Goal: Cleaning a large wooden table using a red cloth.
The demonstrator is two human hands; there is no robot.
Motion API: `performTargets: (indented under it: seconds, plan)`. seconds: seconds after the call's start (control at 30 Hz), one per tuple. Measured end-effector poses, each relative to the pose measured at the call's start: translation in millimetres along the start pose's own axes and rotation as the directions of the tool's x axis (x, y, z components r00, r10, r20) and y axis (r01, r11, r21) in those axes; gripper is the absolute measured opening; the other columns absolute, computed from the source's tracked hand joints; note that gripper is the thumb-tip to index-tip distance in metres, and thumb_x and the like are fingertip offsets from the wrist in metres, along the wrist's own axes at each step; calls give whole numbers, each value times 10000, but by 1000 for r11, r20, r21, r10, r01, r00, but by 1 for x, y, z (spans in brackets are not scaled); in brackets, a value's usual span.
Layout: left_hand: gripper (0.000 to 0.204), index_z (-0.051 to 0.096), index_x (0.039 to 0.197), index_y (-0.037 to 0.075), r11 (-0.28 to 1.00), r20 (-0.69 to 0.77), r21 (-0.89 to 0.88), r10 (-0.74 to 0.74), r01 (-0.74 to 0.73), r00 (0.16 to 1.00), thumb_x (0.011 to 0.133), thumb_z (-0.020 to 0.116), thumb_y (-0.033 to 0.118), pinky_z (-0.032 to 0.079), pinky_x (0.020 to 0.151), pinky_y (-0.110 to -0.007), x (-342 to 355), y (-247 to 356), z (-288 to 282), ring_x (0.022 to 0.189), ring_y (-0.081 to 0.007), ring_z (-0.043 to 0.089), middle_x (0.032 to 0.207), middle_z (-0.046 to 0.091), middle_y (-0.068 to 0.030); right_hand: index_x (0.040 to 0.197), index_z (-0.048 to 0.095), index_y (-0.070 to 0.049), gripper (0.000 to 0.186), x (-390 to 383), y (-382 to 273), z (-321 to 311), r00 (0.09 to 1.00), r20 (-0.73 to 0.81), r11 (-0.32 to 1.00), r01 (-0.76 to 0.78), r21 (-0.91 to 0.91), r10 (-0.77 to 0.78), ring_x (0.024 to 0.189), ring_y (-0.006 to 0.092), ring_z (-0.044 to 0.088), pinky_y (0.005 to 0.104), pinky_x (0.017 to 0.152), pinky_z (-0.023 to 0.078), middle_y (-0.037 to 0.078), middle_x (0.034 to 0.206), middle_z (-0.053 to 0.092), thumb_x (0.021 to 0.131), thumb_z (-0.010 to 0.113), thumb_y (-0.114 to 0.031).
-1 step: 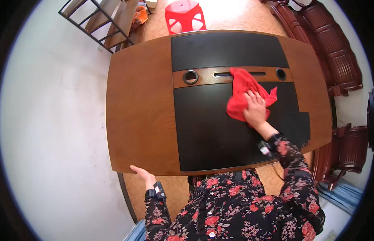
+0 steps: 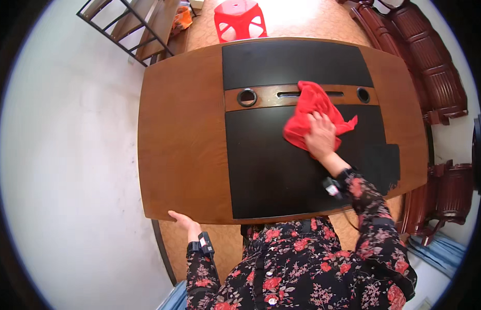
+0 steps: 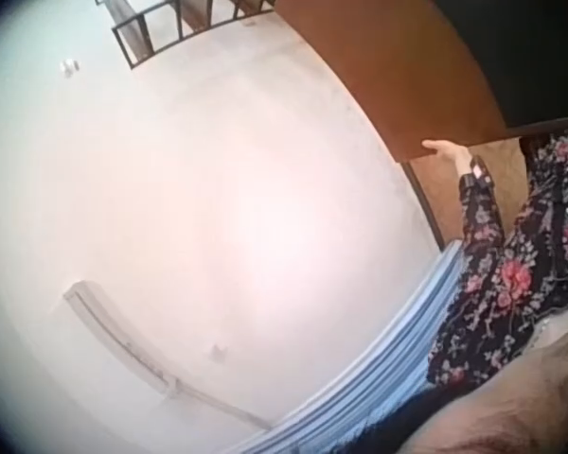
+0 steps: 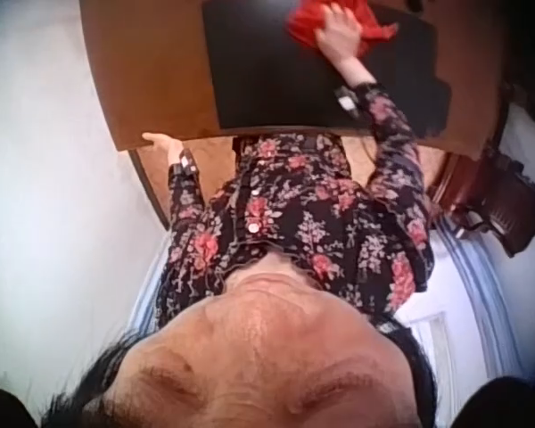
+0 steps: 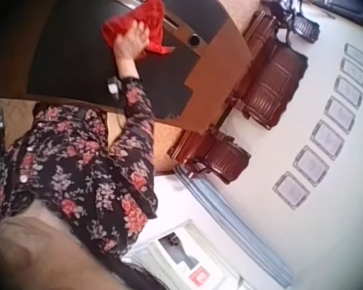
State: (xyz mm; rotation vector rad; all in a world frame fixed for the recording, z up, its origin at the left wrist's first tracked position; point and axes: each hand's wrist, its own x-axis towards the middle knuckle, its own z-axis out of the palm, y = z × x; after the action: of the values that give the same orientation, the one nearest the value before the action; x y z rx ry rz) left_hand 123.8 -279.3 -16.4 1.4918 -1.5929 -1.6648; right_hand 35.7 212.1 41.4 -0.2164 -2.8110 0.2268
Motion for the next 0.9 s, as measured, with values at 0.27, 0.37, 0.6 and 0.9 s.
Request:
performTargets:
  seconds: [0.27, 0.37, 0.6, 0.9]
  plan:
    - [854, 477, 1278, -135, 993, -58, 97, -61, 66, 996, 911, 464, 636, 464, 961, -376, -26, 10, 23, 1147, -293, 558, 1317, 546, -178, 1207, 561, -124, 492, -18, -226, 51, 744, 98, 724, 597, 347, -661, 1269, 313, 397, 527, 984, 353, 84, 1301, 508, 730, 601, -237]
    - [838, 510, 1239, -142, 994, -74, 107, 12, -4, 997, 911, 472, 627, 487, 918, -377, -12, 2, 8, 1095, -306, 588, 1269, 578, -202, 1242, 539, -165, 600, -62, -215, 16, 283, 54, 269, 811, 520, -958, 1284, 287, 408, 489, 970, 384, 65, 1366, 466, 682, 706, -300]
    - [788, 527, 1197, -155, 980, -99, 185, 88, -68, 991, 919, 510, 582, 493, 891, -389, -3, -18, 16, 1078, -321, 597, 1224, 595, -244, 1190, 583, -146, 570, -59, -76, -19, 693, 213, 713, 593, 375, -689, 1251, 276, 435, 476, 997, 336, 49, 1294, 521, 633, 684, -211]
    - [874, 468, 1219, -172, 963, -60, 270, 12, 5, 998, 894, 492, 640, 450, 953, -434, -17, -15, 27, 1145, -392, 545, 1263, 534, -314, 1291, 502, -132, 566, 34, -291, 82, 918, 228, 939, 282, 195, -324, 1289, 327, 370, 525, 1022, 317, 92, 1363, 450, 745, 613, -238]
